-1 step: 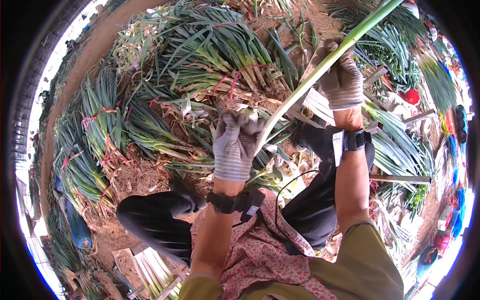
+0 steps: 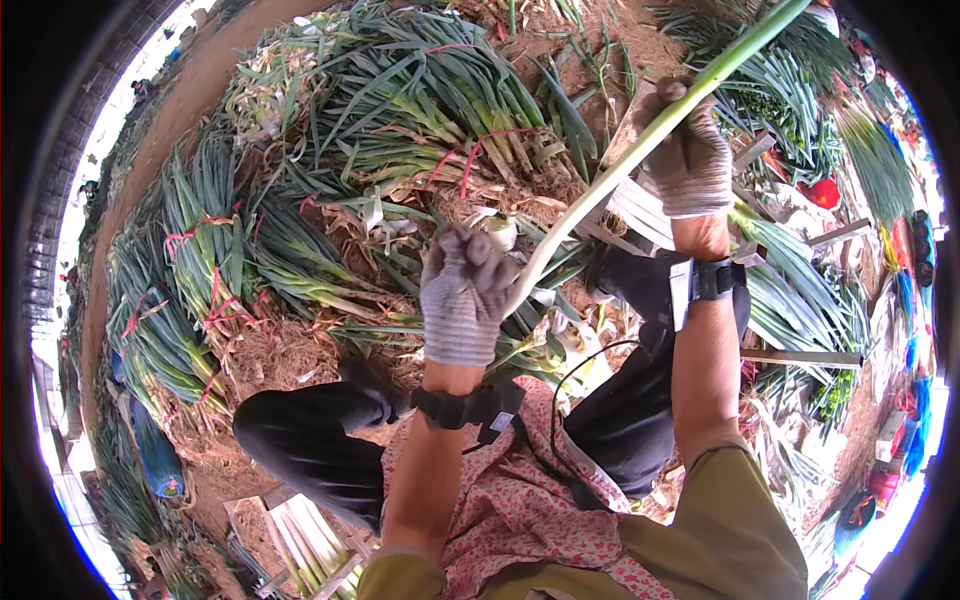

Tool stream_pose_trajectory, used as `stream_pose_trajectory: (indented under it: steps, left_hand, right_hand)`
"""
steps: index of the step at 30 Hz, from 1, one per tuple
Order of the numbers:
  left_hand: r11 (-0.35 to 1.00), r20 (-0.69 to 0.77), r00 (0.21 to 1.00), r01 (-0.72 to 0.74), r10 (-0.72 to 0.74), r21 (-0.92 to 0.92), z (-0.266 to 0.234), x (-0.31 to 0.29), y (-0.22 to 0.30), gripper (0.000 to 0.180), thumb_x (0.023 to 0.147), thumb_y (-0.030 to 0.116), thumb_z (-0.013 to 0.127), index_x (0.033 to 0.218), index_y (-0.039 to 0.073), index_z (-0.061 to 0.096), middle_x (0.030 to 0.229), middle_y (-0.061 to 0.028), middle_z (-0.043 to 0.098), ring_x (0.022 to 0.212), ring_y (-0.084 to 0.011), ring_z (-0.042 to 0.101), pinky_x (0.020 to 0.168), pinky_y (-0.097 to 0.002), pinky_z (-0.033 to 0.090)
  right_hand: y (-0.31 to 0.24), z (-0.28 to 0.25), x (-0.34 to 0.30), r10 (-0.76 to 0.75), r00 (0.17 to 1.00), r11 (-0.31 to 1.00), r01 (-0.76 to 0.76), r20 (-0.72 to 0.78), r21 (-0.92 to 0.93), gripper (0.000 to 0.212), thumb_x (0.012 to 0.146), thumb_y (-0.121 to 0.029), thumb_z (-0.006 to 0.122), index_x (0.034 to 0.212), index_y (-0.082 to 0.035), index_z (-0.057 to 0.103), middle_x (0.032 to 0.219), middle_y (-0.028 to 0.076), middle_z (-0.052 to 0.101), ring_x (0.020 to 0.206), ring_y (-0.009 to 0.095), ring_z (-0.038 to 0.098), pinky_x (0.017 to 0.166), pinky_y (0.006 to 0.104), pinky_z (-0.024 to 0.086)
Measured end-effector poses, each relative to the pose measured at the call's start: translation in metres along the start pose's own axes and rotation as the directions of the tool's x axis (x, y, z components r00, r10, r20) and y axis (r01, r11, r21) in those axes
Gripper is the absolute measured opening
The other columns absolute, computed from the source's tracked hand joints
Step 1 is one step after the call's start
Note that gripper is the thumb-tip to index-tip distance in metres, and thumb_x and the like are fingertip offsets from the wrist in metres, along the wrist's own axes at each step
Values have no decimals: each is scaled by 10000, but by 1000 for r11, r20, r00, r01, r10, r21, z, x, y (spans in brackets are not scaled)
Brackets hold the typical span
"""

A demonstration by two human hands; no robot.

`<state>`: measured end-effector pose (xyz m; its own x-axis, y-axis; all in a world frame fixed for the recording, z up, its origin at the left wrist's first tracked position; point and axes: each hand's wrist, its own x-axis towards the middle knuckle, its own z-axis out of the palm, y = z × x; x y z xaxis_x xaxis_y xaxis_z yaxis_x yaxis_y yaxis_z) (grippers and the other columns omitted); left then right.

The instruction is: The person peels the outer layers from green onions by hand and places the cleaned onions into a metal rack.

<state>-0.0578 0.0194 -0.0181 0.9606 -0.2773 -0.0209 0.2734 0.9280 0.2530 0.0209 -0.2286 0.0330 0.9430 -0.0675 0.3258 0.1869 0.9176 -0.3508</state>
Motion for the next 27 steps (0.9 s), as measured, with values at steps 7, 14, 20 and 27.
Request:
stream_pose_trajectory:
  steps: [7,14,20,27]
  left_hand:
    - [444,-295,915,150,277,883,-65,-49,44,130,919,150,504,923,31,557,772,-26,552,629,-76,488,601,-221,433]
    - [201,40,942,-112,333,973,-47,-59,43,307,832,181,638,1058,-18,581,1031,-85,603,926,-170,567,842,-299,437]
    - [-83,207,960,-194,189,977,-10,-40,31,332,855,225,607,1076,-19,562,1001,-88,593,880,-152,562,777,-278,451]
    - [200,39,996,-22,-82,979,31,5,18,225,827,176,650,949,-11,633,765,-39,604,658,-72,531,543,-208,433]
  right_hand:
    - [-42,-30,15,-62,997,998,62,-49,-13,295,879,-327,496,934,-38,521,832,78,522,722,185,444,679,308,359]
    - [-32,-36,16,-287,893,931,175,-346,-320,135,880,-157,573,912,-26,580,775,53,601,678,164,580,622,288,506]
    - [-5,-11,13,-221,938,885,77,-268,-460,156,839,-141,620,935,-21,599,772,61,612,657,148,587,588,271,502]
    - [89,43,-21,213,975,787,-209,-63,-581,196,853,-210,613,950,-42,586,772,39,602,607,98,548,527,216,437]
